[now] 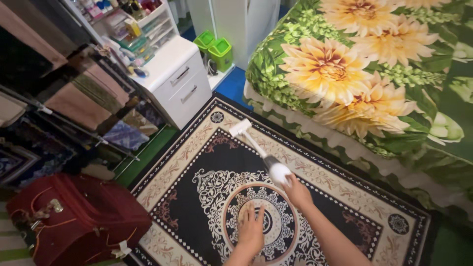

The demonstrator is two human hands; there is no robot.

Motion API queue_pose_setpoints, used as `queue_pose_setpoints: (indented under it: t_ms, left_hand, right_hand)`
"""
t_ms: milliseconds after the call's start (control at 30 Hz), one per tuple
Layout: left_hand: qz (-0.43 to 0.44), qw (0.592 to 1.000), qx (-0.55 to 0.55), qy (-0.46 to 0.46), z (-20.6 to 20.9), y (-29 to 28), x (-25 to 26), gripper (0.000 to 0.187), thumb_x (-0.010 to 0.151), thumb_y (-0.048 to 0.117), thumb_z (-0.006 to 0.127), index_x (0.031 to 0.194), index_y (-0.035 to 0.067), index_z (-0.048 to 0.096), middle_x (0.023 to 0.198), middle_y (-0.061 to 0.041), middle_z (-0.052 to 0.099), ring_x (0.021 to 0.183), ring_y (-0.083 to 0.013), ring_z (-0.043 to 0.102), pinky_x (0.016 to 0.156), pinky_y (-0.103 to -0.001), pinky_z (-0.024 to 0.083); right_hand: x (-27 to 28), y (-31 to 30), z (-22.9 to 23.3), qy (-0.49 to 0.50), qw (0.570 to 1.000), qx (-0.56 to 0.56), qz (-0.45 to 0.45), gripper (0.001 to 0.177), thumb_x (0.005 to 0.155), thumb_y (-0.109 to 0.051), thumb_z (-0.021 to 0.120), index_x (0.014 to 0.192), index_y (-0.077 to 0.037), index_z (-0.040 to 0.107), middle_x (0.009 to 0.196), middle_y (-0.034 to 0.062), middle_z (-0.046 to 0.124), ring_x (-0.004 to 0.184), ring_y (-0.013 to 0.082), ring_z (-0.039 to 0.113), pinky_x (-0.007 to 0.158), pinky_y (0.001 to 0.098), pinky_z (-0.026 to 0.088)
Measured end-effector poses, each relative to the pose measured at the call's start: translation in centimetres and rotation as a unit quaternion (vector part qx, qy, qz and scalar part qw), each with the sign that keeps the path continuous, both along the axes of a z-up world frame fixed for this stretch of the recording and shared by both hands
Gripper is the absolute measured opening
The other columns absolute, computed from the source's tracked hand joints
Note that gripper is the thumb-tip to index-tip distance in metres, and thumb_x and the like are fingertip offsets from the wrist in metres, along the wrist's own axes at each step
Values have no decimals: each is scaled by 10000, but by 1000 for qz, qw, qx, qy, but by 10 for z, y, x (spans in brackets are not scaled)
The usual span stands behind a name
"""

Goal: The person vacuums the floor, moving the vacuum head across a rug and the hard floor around the bed and a white cabinet.

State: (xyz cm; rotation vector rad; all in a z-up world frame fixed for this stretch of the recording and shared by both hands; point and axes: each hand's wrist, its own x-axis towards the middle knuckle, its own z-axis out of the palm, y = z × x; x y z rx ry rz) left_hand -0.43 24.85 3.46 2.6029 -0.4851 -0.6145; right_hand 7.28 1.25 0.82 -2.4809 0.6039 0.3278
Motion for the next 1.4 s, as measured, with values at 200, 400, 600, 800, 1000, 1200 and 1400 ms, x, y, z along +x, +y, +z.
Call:
queue_pose_setpoints:
  t_ms: [200, 400, 600, 800, 1000, 1200, 1400]
  left_hand:
    - [-23, 999, -22, 16, 2, -31, -10, 904, 798, 92, 732, 1583, 149, 288, 1667, -216, 165, 1462, -463, 299, 1129, -576, 374]
    - [-30, 994, -39, 93, 6, -48, -24, 925, 868, 160, 779, 1612, 133, 230, 1663, -240, 108, 1483, -494, 215, 1113, -633, 337]
    - [1, 999, -40, 26, 1, -52, -18, 968, 821, 171, 806, 1601, 118, 234, 1655, -229, 147, 1465, -489, 261, 1133, -607, 349]
    - [16, 998, -20, 56, 7, -62, -15, 970, 826, 163, 797, 1609, 147, 225, 1666, -231, 102, 1486, -487, 238, 1118, -617, 351]
    - [3, 999, -30, 38, 7, -68, -19, 967, 833, 157, 793, 1614, 148, 223, 1675, -241, 75, 1480, -493, 243, 1104, -640, 346]
    - [7, 998, -55, 34, 0, -70, -23, 968, 854, 184, 796, 1626, 123, 216, 1671, -252, 106, 1476, -501, 256, 1092, -629, 367]
    - [15, 997, -31, 65, -4, -70, -20, 985, 836, 204, 809, 1614, 144, 209, 1672, -244, 90, 1480, -480, 236, 1119, -606, 353]
  right_hand:
    - [-145, -24, 65, 67, 997, 10, -34, 436, 935, -404, 606, 1356, -307, 547, 1045, 210, 770, 1025, 414, 735, 877, 491, 572]
    - [-159, -13, 78, 117, 990, 19, -81, 445, 915, -434, 648, 1336, -323, 556, 1005, 210, 768, 1019, 406, 737, 881, 486, 570]
    - [-49, -25, 17, 27, 999, 19, -22, 453, 930, -417, 628, 1350, -273, 539, 1062, 228, 747, 1028, 421, 718, 895, 506, 550]
    - [19, -36, -9, -66, 997, 43, 13, 479, 896, -426, 644, 1328, -234, 571, 1217, 215, 699, 1103, 426, 680, 935, 503, 518]
    - [-64, -49, 32, 29, 1000, 1, -5, 473, 945, -474, 604, 1366, -263, 559, 1110, 234, 742, 1074, 430, 705, 925, 504, 543]
    - [-175, -65, 32, 104, 991, 42, -78, 501, 873, -467, 673, 1339, -319, 566, 1062, 227, 759, 1075, 401, 731, 907, 470, 592]
    - [-143, -44, 39, -1, 998, 54, -10, 435, 929, -468, 624, 1306, -256, 579, 990, 239, 774, 1026, 421, 725, 858, 477, 570]
